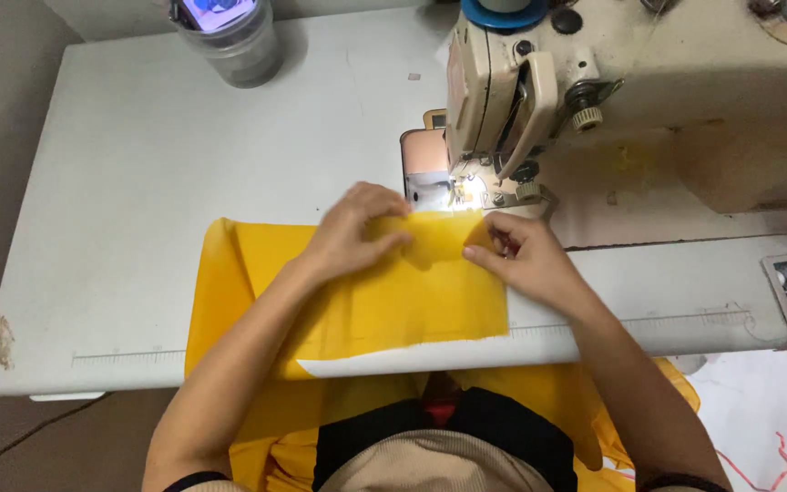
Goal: Folding and aligning yellow fabric on a sewing machine table to prepare for hemming.
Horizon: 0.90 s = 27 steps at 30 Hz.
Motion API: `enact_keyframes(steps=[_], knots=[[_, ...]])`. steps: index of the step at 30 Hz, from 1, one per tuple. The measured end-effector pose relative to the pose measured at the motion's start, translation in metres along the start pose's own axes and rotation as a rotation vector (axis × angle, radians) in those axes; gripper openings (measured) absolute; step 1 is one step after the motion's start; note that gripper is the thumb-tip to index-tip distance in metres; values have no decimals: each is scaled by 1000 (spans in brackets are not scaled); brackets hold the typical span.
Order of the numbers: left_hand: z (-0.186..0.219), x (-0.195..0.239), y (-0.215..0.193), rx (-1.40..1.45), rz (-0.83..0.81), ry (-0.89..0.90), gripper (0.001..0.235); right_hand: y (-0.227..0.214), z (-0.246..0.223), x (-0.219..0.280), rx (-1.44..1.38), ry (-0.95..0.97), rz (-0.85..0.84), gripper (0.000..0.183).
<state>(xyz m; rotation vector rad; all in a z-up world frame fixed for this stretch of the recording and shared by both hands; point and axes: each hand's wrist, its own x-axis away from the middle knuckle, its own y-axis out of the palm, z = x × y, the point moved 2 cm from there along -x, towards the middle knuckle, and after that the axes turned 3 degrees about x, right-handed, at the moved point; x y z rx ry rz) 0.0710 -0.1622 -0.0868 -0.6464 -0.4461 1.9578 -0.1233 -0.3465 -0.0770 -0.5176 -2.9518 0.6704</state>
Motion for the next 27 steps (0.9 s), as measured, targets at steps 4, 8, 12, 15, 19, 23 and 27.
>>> enact_keyframes(steps=[4,8,12,15,19,23,27], knots=[[24,-5,28,227,-142,-66,64,12,-12,-3,65,-125,-18,12],[-11,-20,58,444,-109,-115,37,12,12,1,113,-173,51,14],[-15,-22,58,470,9,-106,14,11,10,2,113,-205,138,17],[-21,-19,64,549,100,-142,13,11,-4,1,125,-283,184,19],[-15,-21,67,684,170,-271,11,9,-10,-1,169,-437,229,21],[-16,-20,67,682,186,-267,8,9,-21,2,328,-501,273,21],[-6,-21,60,685,138,-231,14,9,-21,1,464,-549,307,20]])
